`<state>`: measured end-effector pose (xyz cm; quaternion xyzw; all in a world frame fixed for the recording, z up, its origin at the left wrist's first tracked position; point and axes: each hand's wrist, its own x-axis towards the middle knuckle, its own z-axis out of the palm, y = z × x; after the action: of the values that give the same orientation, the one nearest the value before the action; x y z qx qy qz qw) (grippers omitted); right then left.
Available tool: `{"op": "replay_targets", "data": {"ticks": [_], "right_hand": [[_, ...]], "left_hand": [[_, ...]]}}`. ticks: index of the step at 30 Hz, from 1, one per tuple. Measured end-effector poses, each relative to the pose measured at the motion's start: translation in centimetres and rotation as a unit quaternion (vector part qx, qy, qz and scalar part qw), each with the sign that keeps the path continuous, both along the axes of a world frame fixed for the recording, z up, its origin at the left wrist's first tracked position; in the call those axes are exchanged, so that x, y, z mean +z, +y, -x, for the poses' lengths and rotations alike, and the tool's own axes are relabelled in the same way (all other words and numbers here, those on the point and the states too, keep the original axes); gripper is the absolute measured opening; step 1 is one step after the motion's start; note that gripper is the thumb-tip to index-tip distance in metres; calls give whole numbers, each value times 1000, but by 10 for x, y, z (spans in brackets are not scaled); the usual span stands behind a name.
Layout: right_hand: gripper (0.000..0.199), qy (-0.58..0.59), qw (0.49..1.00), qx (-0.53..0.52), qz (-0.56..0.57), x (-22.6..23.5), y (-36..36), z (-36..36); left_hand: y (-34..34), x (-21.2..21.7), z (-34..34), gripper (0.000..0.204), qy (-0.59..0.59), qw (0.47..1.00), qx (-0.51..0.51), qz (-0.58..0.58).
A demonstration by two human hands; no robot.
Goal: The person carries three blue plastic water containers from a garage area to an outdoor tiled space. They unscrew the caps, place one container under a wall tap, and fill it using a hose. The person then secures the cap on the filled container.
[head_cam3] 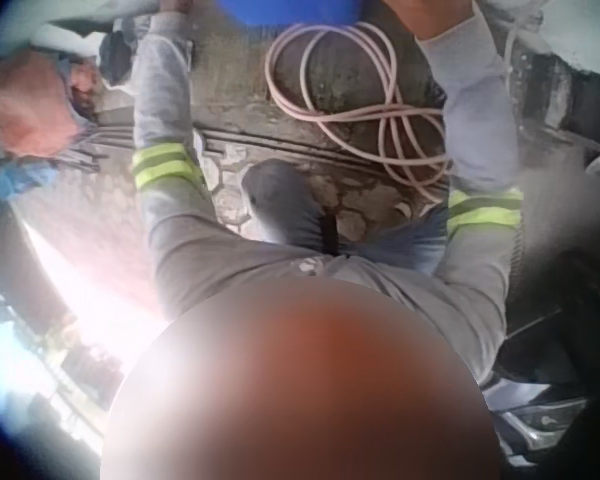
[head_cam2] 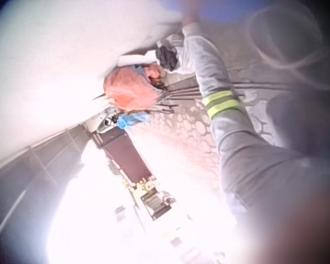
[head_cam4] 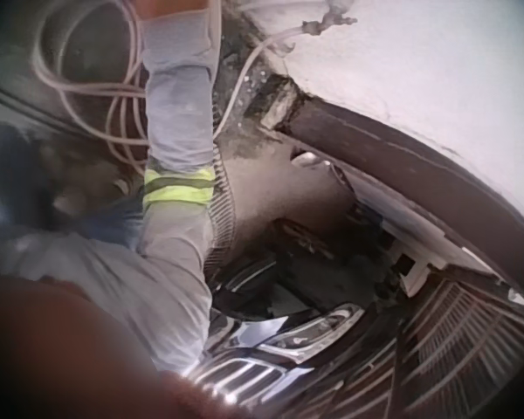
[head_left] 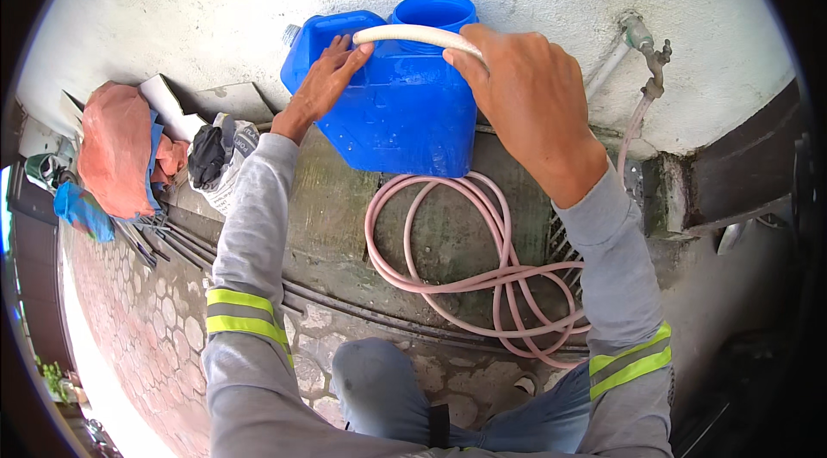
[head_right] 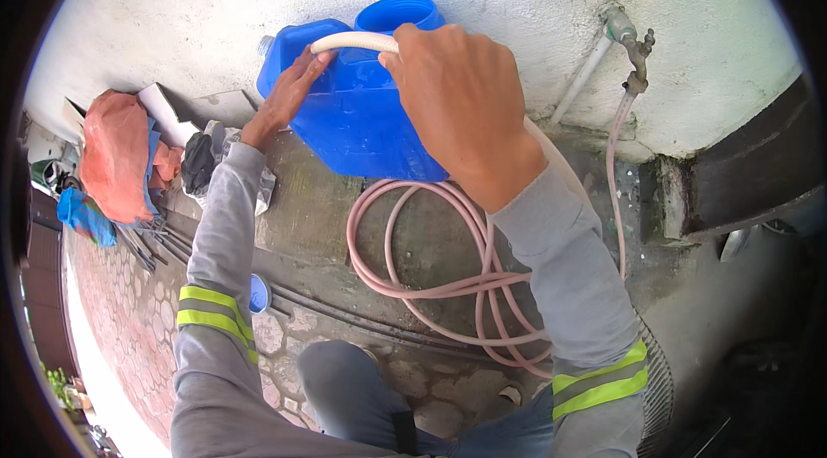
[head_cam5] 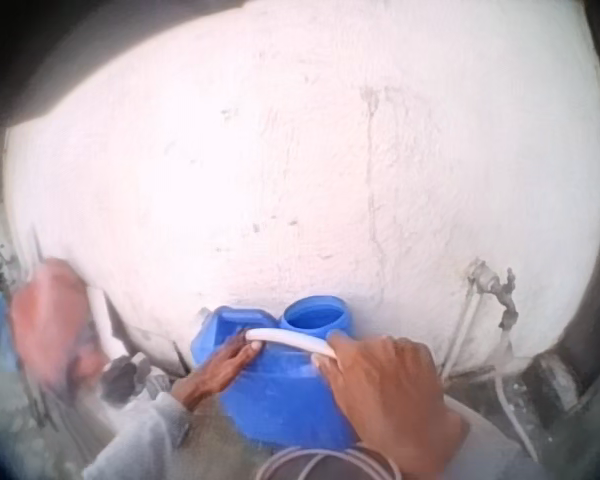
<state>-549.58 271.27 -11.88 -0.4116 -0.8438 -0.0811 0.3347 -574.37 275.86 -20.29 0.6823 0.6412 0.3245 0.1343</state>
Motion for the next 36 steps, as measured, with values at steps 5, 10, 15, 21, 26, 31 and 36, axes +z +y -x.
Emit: {"op": "replay_targets", "data": {"ticks": [5, 10, 15, 21, 26, 31, 36], "right_hand": [[25, -20, 991, 21, -134, 12, 31, 35], [25, -76, 992, 26, -102, 14, 37, 51], [25, -106, 986, -9, -126, 18, 40, 57], [29, -112, 975, -26, -189, 48, 36, 46], [22, -99, 994, -2, 51, 81, 8, 21], [30, -141, 982, 1, -129, 54, 22, 24], [29, -144, 989, -28, -14, 36, 20, 1]], "left_hand": [[42, -19, 14, 98, 183, 983, 2, -13], [61, -2, 43, 99, 51, 990, -73, 111], [54, 6, 25, 95, 150, 985, -36, 74], [56, -3, 38, 94, -12, 997, -53, 63], [69, -4, 21, 89, 29, 998, -2, 53], [57, -11, 21, 74, 86, 996, 16, 15], [51, -22, 5, 65, 211, 960, 105, -148]]}}
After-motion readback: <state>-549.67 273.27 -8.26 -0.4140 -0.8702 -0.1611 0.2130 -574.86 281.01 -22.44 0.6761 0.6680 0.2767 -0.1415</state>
